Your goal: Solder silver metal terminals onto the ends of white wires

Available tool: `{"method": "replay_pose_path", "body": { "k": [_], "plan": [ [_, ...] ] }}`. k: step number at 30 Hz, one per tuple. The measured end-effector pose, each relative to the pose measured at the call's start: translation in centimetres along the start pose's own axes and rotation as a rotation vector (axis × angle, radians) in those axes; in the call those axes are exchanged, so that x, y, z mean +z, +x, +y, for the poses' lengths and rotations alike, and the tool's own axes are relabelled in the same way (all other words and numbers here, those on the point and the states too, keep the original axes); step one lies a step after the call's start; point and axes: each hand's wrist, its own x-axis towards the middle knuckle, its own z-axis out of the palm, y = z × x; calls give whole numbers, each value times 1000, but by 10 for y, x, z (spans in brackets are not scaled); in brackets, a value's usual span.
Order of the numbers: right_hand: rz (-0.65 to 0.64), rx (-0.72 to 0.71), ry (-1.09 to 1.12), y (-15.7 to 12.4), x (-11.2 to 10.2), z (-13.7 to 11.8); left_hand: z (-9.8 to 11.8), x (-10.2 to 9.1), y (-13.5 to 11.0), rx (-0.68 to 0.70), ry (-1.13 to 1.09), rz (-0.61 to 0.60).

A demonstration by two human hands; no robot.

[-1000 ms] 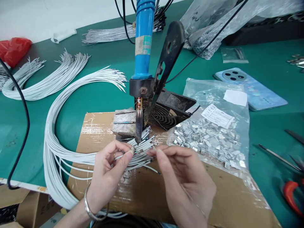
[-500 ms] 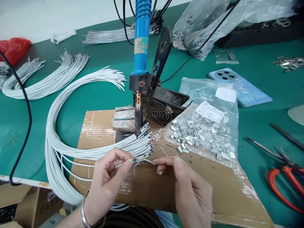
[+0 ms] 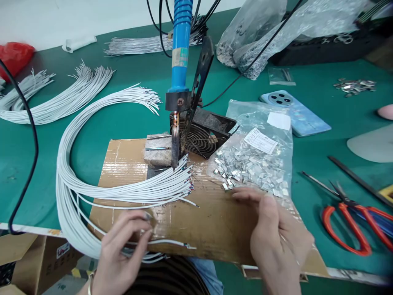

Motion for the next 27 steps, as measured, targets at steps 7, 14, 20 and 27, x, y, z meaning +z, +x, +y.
{"method": "replay_pose_path", "body": {
  "k": [7, 14, 20, 27],
  "plan": [
    [-34, -81, -135, 1, -2, -2, -33, -20, 7, 115, 552, 179],
    [61, -16, -187, 3, -5, 9, 3, -32, 27, 6, 53, -387],
    [-113, 26, -262, 17, -3, 7, 33, -2, 46, -100, -135, -473],
    [-258, 172, -110, 5, -12, -1, 31, 7, 58, -361, -481, -399]
  ]
}}
